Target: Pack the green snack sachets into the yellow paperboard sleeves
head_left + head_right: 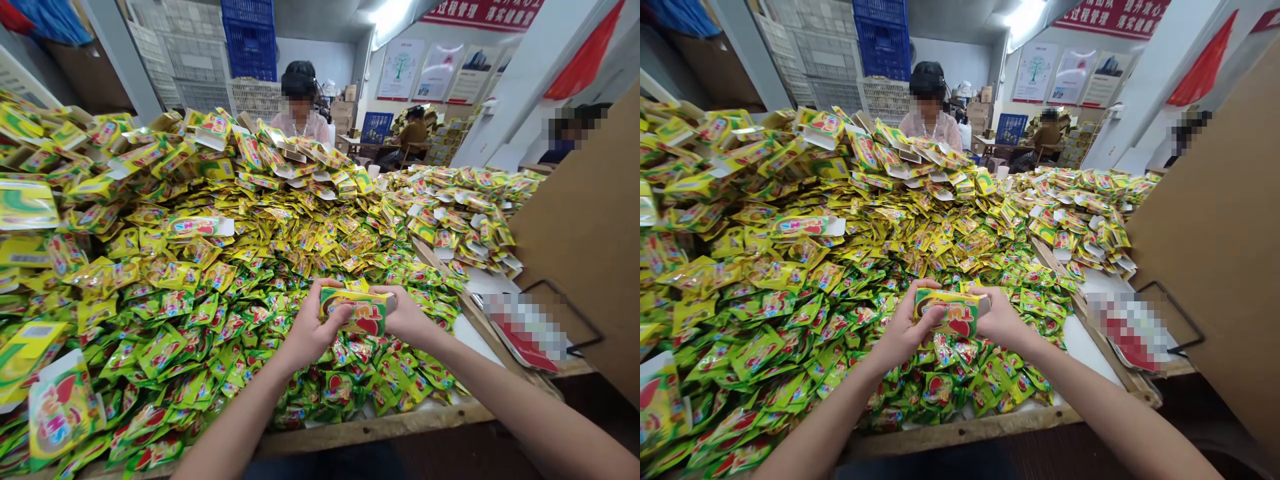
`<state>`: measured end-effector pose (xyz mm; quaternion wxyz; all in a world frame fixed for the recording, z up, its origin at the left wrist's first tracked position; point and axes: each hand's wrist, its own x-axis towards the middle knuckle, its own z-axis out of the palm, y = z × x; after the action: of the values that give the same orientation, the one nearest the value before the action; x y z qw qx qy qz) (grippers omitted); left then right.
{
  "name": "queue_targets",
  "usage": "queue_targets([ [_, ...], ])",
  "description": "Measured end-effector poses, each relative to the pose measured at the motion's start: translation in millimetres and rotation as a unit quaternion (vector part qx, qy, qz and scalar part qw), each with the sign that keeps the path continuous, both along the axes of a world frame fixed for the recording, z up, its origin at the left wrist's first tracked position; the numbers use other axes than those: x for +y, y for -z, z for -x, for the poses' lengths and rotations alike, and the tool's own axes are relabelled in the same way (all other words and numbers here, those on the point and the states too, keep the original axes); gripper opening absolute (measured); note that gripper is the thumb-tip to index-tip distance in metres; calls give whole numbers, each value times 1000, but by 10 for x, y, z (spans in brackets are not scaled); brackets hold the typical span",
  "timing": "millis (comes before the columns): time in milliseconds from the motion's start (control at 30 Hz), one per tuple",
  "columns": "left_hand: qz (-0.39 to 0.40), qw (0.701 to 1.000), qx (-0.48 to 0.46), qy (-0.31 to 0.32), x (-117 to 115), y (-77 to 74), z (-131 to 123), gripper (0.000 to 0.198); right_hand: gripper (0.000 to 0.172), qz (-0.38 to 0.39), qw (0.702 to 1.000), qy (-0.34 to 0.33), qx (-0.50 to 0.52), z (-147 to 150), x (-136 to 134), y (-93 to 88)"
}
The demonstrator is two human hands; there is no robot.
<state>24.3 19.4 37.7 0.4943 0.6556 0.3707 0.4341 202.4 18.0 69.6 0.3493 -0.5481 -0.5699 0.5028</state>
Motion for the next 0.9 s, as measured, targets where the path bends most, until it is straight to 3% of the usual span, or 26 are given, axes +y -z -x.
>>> queue_targets([
  [200,-19,999,-14,-33,-2,32,-32,27,42,78,988,-71,113,-242,-112,59],
  [400,67,996,-45,39,-19,59,-63,37,40,37,996,9,86,-160,-205,124],
  [600,49,997,-63,-4,-71,101,-159,36,46,32,994,46,98,-53,-261,219],
  [667,45,998,-43,-10,-68,125,-178,35,46,64,992,30,105,-99,-244,302],
  [733,58,998,-10,23,-49,144,-180,37,44,114,989,-10,94,-240,-147,314],
  [767,65,997,3,49,-34,150,-173,41,43,129,988,-22,77,-352,-61,264],
  [833,68,995,6,79,7,152,-147,50,37,87,996,19,11,-653,182,29],
  [867,62,996,-3,69,32,149,-129,55,32,17,995,88,-34,-827,326,-146],
  [900,53,998,-15,43,58,144,-109,59,28,-90,975,185,-83,-1001,473,-338],
])
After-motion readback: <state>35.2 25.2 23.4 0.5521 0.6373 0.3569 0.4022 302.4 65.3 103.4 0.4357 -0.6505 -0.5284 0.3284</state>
